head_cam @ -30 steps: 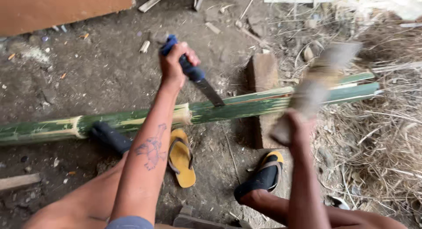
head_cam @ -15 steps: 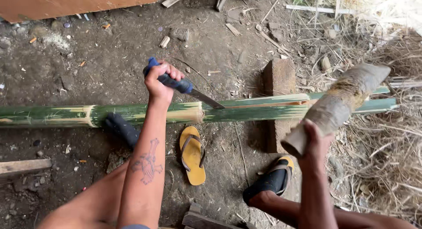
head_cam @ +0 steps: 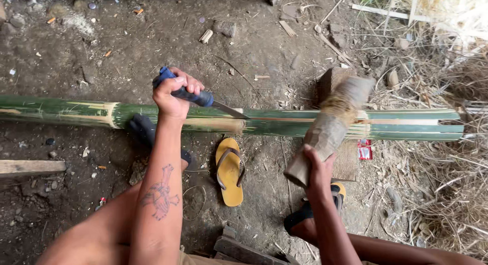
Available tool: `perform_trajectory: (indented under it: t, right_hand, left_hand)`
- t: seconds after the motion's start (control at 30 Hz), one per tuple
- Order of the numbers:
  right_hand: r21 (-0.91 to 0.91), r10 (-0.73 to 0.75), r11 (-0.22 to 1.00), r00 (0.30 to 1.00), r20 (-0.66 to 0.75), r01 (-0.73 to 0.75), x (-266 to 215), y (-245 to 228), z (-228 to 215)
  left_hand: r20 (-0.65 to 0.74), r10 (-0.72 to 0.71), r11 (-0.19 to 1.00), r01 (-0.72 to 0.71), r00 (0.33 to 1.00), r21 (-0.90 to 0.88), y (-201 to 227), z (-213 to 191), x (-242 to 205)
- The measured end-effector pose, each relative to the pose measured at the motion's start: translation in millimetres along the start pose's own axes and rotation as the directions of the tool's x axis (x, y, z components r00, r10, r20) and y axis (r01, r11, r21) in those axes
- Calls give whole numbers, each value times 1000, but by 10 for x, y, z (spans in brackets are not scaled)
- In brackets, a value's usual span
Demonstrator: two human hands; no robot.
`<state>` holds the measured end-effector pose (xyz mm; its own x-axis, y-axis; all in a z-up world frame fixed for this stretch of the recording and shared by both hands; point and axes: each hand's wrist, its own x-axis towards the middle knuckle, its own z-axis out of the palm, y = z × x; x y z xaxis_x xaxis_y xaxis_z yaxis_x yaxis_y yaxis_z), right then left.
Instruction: The person splits a long green bamboo pole lengthwise using a knife and a wooden mallet. They then use the knife to scrape and remove the internal nodes from the resulting bamboo halves. Finally, they separate the outer green skin from the inner bamboo material.
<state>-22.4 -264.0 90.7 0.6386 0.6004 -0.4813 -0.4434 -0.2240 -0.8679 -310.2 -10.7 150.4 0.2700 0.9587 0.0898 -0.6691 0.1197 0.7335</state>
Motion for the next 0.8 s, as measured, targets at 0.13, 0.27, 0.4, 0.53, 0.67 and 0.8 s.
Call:
perform_trajectory:
  t: [0.13,0.27,0.4,0.53,0.67,0.8]
  right_hand:
    - [-508,-152,820,956,251,263,-318,548,951]
    - [-306,203,952,733,649,8,-442,938,1373]
    - [-306,287,945,748,598,-118,-377,712,888]
    - [-234,303,949,816,492,-211,-454,425,493]
    - [-175,227,970,888,400,-170,-331,323,185]
    - [-83,39,996,950,310,-14,-391,504,373]
  left_hand:
    - [-8,67,971,-63,998,233,-371,463,50]
    - [369,-41,271,-345,929,899,-541,872,-94]
    - [393,35,448,-366,919,816,-354,715,-150]
    - [378,131,303,-400,916,865,-104,606,20]
    - [196,28,730,-154,980,666,467,382,77]
    - [80,75,889,-103,994,445,1277,-315,23]
